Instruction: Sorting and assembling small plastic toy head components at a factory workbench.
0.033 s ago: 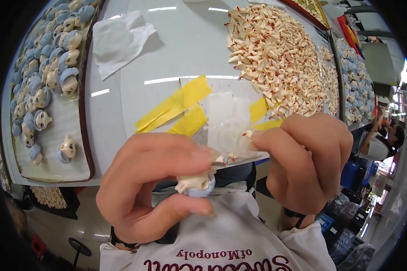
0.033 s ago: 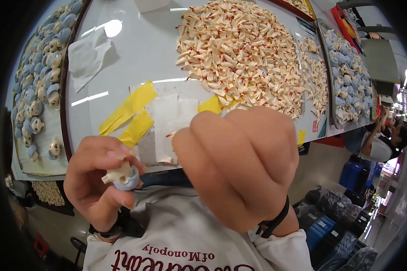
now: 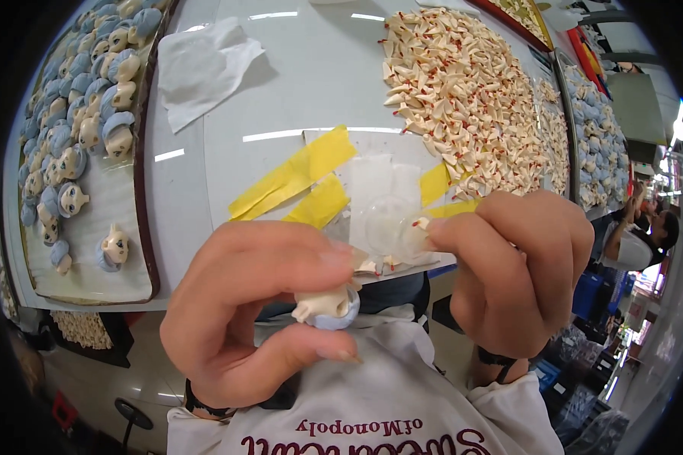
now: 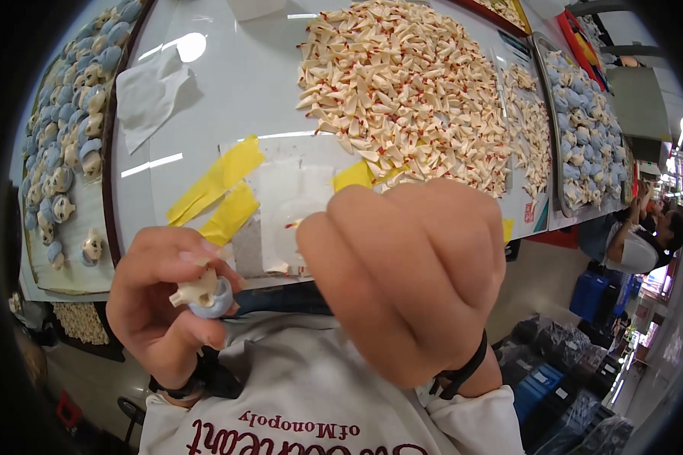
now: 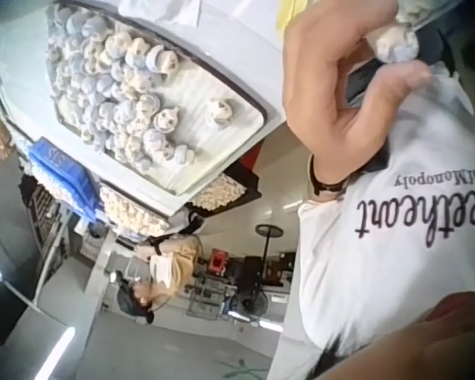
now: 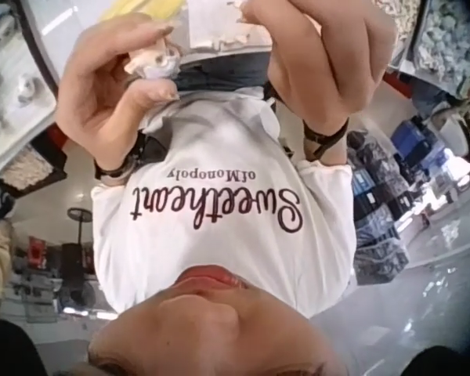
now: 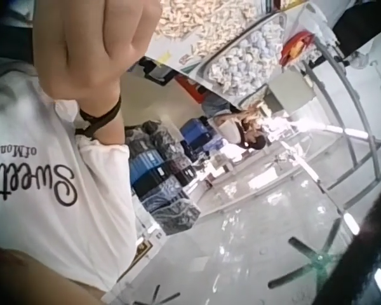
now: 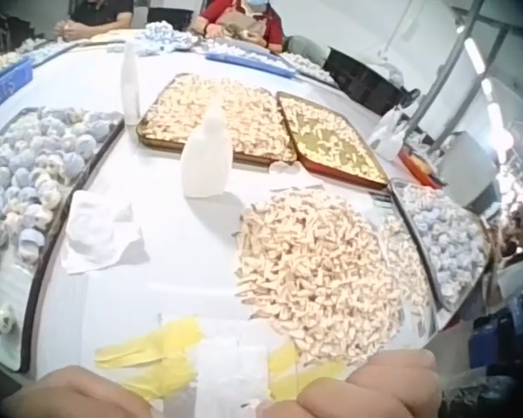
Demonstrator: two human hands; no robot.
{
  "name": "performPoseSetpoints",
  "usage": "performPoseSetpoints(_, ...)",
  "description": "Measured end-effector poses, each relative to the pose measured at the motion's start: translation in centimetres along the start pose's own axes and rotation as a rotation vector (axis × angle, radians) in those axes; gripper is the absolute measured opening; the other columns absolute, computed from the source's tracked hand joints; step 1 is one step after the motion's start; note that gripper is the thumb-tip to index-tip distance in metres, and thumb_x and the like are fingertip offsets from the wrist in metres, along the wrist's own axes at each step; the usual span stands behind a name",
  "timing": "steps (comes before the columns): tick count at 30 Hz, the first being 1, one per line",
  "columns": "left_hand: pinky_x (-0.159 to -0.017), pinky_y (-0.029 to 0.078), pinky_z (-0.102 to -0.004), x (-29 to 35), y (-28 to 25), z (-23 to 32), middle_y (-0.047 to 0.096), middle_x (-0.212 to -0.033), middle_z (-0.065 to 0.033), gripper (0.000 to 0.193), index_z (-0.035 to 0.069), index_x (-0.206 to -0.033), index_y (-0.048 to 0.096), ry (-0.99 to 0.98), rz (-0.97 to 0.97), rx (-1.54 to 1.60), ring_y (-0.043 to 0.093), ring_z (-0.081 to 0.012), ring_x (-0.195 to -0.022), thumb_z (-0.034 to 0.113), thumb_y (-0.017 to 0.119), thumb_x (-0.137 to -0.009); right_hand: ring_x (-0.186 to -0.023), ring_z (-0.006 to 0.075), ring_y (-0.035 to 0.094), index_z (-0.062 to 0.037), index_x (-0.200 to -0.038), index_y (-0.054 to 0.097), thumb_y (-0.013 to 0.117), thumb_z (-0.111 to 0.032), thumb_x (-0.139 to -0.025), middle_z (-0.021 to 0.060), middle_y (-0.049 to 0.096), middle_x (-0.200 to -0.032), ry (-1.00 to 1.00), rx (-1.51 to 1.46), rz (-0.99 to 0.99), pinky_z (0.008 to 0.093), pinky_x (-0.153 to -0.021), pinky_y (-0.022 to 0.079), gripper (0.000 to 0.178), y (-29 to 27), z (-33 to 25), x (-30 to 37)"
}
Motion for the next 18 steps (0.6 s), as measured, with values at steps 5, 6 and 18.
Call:
performPoseSetpoints(5,-0.058,0.049,-0.0244,0.6,0.5,0.1,0.053,-0.098,-0.0174,0.050,-0.003,-0.104,0.051,-0.181,0.241,0.093,0.059,-0.0204,-0.072,0.029,0.073,-0.073,-0.066,0.0217,0.052,-0.0064,-0.071,0.064,0.061,-0.002,-0.053,0.0056,0.055,-0.072,0.041,0.006,-0.094,0.0312,-0.056,0.042,0.018,-0.8,0.1,0.6)
performPoseSetpoints(6,-0.058,0.049,-0.0239,0.8,0.4,-0.1,0.054,-0.099,-0.0170,0.051,-0.003,-0.104,0.051,-0.231,0.299,0.104,0.059,-0.0203,-0.074,0.029,0.074,-0.072,-0.066,0.0217,0.052,-0.0064,-0.071,0.064,0.061,-0.002,-0.053,0.0056,0.055,-0.072,0.041,0.005,-0.090,0.0312,-0.056,0.042,0.018,-0.9,0.0,0.5)
performPoseSetpoints(18,-0.066,0.050,-0.0246,0.2,2.3,1.2,0.056,-0.095,-0.0132,0.057,-0.002,-0.106,0.049,-0.365,0.393,0.267,0.059,-0.0187,-0.078,0.028,0.078,-0.067,-0.069,0.0157,0.047,-0.0019,-0.081,0.059,0.068,-0.001,-0.070,0.0101,0.050,-0.078,0.515,-0.513,0.045,0.0244,-0.064,0.039,0.014,-1.7,-0.6,-0.1)
Point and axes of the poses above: each hand's wrist, its own x-axis away from the middle knuckle, its own y-axis out of the palm, z = x × y, the point moved 4 cm from there along -x, towards the middle knuckle
